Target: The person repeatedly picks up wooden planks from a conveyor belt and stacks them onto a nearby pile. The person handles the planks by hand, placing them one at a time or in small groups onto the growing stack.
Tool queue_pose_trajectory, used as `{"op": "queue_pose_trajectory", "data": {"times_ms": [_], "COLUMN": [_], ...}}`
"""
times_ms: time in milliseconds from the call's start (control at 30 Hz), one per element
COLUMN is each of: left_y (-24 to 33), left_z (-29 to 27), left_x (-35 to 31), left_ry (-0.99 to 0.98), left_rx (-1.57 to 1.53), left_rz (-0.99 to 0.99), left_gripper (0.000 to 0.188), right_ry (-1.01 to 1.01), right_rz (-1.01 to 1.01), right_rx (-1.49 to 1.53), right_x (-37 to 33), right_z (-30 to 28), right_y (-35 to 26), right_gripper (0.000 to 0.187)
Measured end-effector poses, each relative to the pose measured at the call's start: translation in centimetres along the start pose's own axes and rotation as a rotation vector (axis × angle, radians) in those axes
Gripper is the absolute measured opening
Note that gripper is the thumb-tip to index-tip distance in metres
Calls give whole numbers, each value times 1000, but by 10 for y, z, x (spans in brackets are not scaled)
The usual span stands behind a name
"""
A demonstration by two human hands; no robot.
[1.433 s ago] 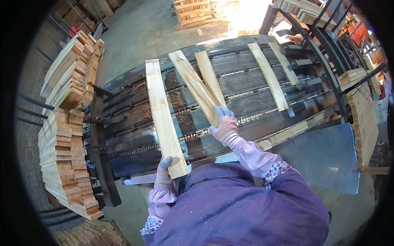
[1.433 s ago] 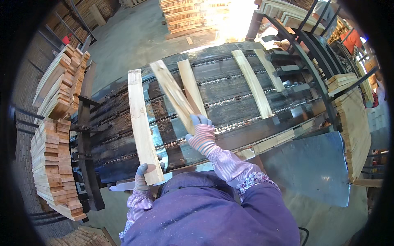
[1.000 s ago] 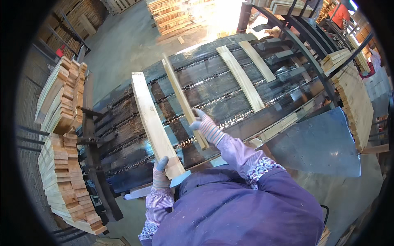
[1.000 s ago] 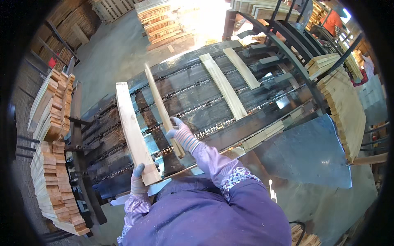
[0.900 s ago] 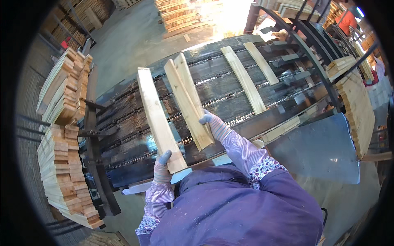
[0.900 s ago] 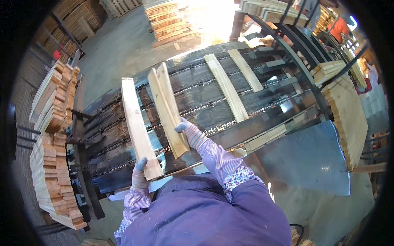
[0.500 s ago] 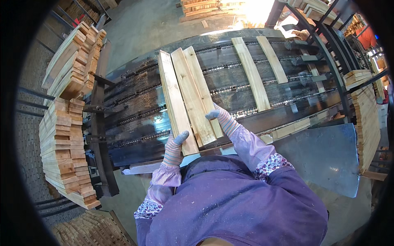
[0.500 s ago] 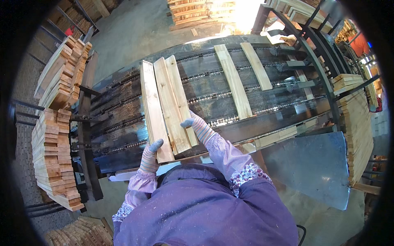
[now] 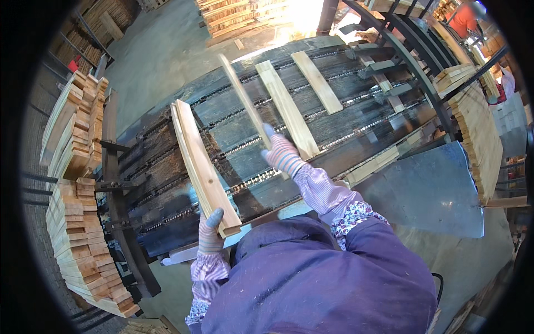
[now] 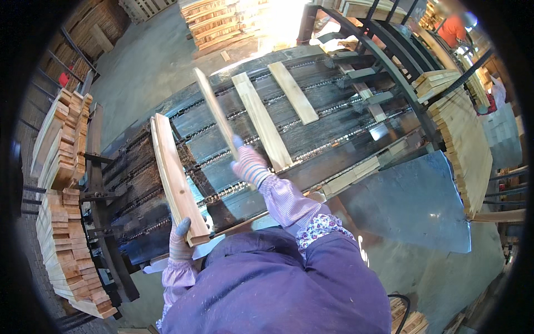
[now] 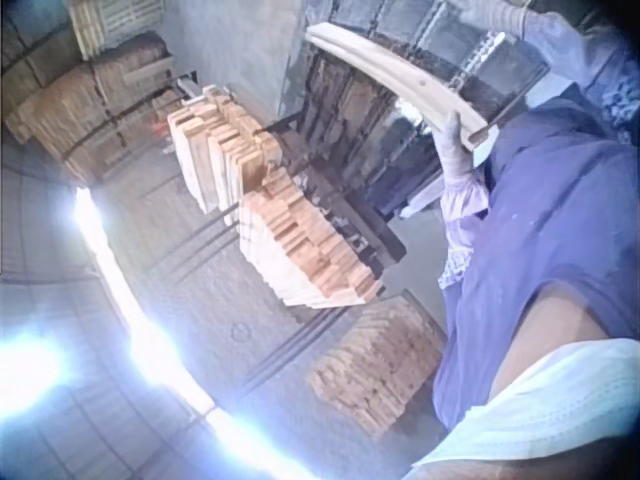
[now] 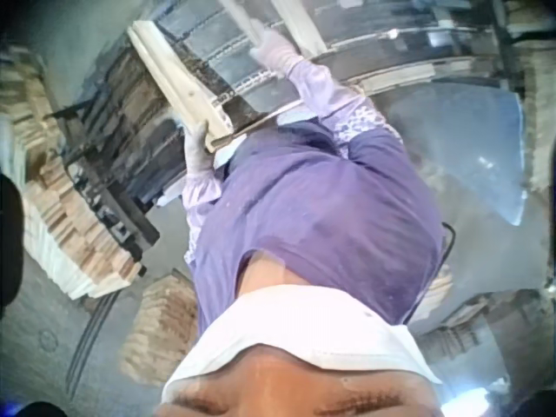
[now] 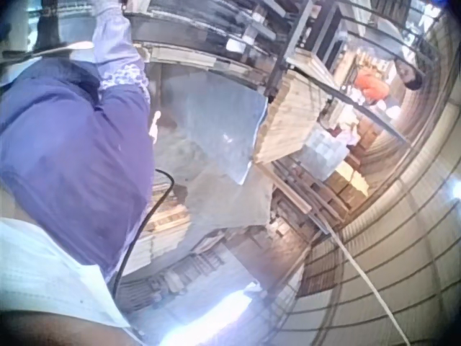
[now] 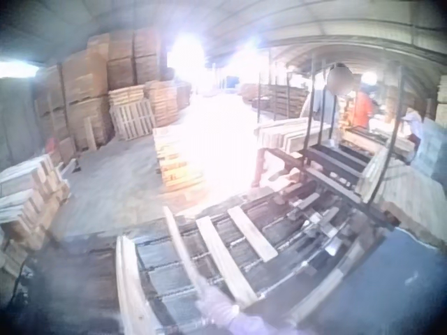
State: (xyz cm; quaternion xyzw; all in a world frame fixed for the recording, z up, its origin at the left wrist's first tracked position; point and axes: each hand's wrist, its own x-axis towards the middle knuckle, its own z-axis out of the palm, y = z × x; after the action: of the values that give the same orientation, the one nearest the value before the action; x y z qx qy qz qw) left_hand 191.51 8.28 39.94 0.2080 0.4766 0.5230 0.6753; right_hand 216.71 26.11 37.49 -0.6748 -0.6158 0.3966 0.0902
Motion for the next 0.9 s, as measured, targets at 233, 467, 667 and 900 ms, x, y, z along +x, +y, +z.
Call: {"op": "queue_pose_trajectory", "data": {"times_ms": [233,467,667,900], "left_y": [-1,12,-10,-31], "left_z": [8,51,49,1], "left_x": [8,39,56,58], "left_ry": [-83,-110,-13,-126], "left_rx": [17,33,-93,-197], "left_rz": [-9,-4,-135,-262], "left_gripper": [75,79,74,80], "right_ry": [221,-30,-238,-323], "right_rz": [129,-149,-185,-255], "right_rx": [-475,939,1010,966], "right_x": [20,-9,-49,-62], "right_z": [2,19,76,51], "right_y": [52,36,14,-4], "right_gripper": [89,90,86,100]}}
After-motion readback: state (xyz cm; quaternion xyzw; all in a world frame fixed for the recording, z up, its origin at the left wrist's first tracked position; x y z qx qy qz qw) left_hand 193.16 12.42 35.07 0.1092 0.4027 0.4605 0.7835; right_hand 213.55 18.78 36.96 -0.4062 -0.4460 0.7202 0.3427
